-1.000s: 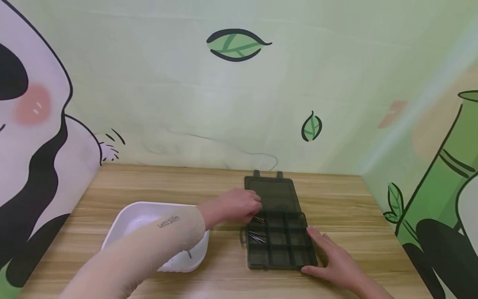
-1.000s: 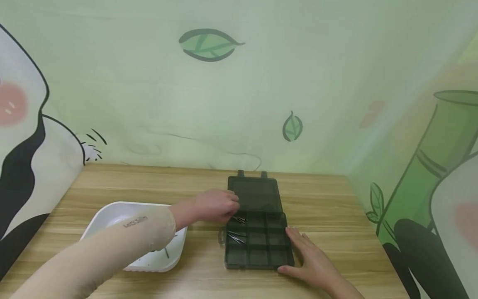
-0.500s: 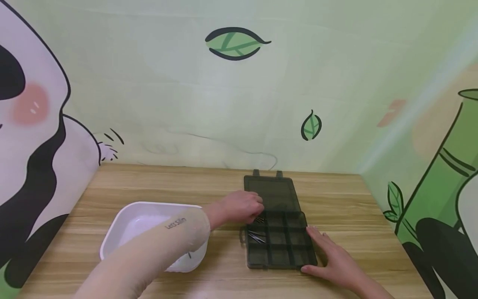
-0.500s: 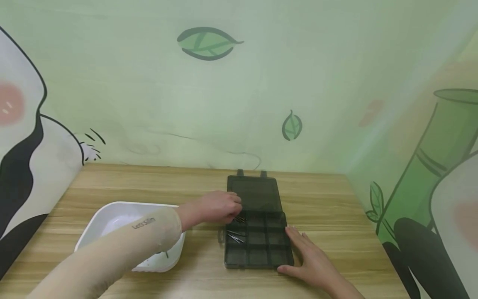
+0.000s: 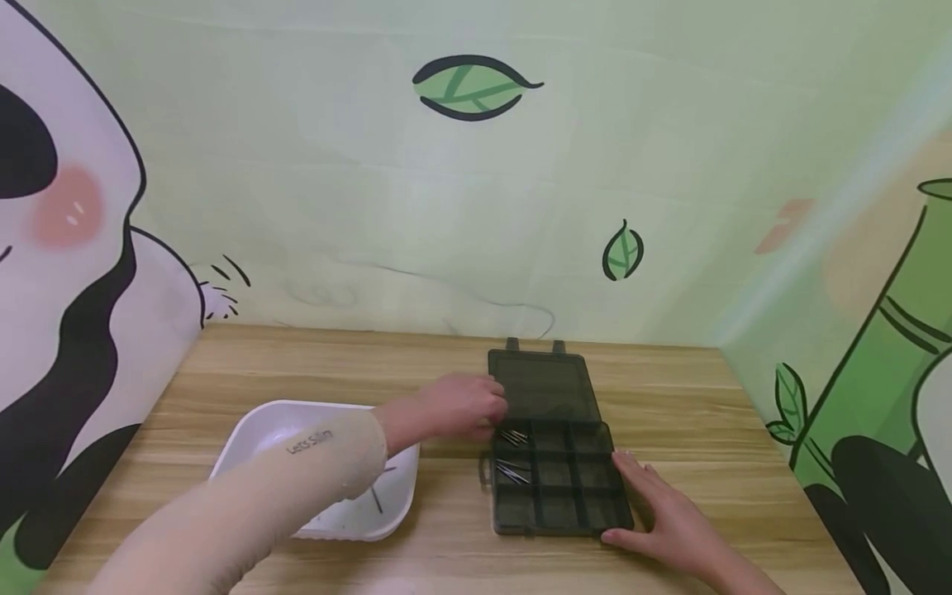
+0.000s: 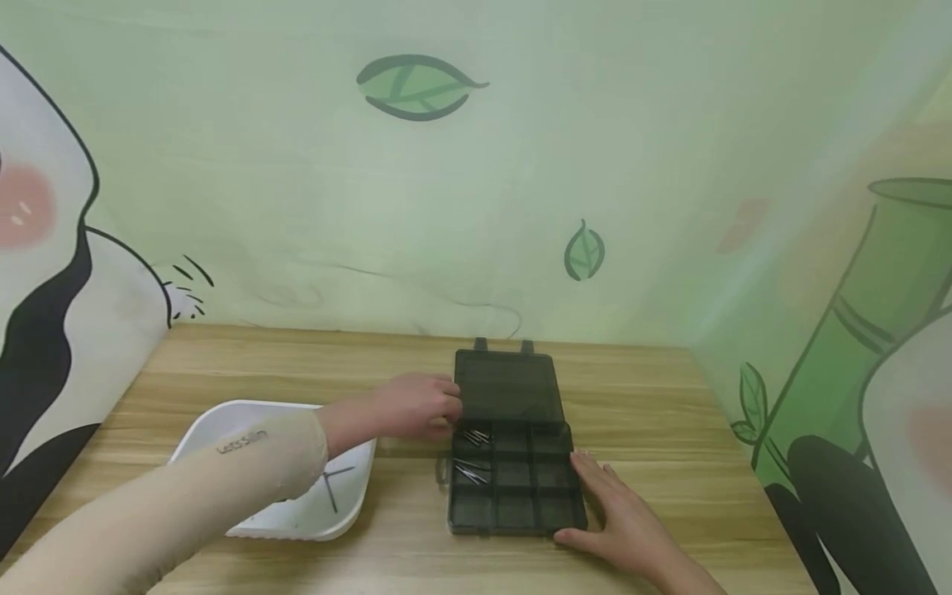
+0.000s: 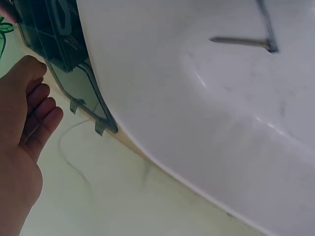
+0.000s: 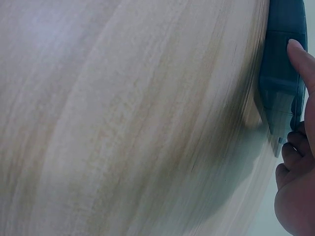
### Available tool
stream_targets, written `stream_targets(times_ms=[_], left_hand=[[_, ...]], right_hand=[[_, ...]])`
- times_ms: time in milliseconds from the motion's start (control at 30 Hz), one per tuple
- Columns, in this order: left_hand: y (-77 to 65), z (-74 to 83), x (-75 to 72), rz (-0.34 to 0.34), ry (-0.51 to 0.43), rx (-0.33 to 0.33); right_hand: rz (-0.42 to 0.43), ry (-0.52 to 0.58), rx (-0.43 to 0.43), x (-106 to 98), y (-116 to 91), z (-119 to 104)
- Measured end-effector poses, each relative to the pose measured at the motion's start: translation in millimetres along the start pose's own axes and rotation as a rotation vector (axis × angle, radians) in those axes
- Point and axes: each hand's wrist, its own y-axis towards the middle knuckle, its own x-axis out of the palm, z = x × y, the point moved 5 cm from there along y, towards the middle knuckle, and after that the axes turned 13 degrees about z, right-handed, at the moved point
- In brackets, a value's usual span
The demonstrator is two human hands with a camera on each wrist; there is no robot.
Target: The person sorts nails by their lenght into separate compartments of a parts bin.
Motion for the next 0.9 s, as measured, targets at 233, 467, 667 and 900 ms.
stream_targets(times_ms=[233,467,667,900], left_hand=[[-26.4,-4.3,-28.1,-0.046,-0.026,-0.020],[-55.9,-12.7,-40.5,-0.060,-0.021,-0.046],[-80.7,-15.7,-51.1,-0.015,-0.010,-0.053],[-105.7,-17.2,-60.1,0.015,-0.049,-0.104]], right_hand=[[0.001,-0.005,0.008,0,0,0],[0.004,-0.009,0.022,1,0,3],[0.005,-0.007,0.014,2,0,4],[0.007,-0.010,0.006,1,1,2]])
